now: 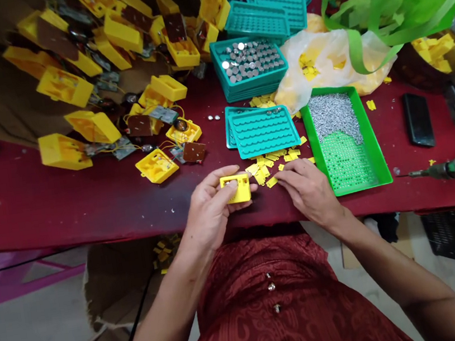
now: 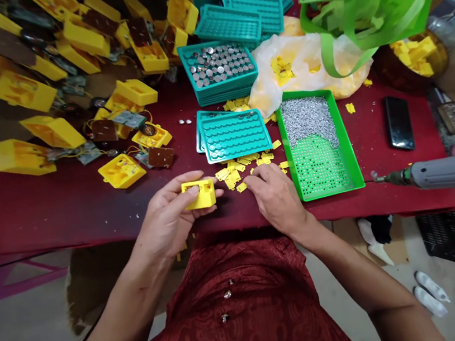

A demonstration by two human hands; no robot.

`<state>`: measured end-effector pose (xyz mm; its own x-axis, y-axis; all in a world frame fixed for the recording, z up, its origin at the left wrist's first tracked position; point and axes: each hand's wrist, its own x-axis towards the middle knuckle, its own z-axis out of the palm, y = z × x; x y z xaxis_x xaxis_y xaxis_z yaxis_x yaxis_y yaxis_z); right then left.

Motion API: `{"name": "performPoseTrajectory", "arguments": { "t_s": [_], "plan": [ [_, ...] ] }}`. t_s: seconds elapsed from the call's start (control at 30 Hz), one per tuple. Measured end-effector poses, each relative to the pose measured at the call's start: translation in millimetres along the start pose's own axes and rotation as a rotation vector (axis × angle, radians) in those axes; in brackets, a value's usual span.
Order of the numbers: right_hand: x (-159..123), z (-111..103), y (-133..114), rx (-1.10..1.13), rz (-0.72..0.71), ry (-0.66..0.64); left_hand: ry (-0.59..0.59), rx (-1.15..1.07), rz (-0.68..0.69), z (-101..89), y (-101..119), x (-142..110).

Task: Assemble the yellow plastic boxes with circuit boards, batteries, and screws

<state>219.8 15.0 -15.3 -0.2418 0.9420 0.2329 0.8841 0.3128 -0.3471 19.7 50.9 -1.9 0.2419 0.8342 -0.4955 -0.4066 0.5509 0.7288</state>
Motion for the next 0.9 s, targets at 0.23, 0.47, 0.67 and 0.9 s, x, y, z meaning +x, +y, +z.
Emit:
{"name": "performPoseTrajectory", "arguments": {
  "t_s": [0.23,0.47,0.67,0.9],
  "plan": [
    [0.9,4.7,-0.6,-0.036,-0.053,-0.036,-0.002,-0.015,-0.048,-3.8,0.4,-4.7],
    [7.6,-5.4,-22.7,0.151,-0.146,0.092,-0.022,0.035,-0.047,-6.3,-4.0,-6.4],
    [15.4,2.2,-32.6,0.287,-0.209,0.087,-0.029,0.045,0.003,-4.4,-9.8,-5.1],
    [12.2,-2.9,-9.6,0.197,-0.049,0.126,-0.01,0.045,0.022,-4.0,-7.0,-4.3]
  ]
}}
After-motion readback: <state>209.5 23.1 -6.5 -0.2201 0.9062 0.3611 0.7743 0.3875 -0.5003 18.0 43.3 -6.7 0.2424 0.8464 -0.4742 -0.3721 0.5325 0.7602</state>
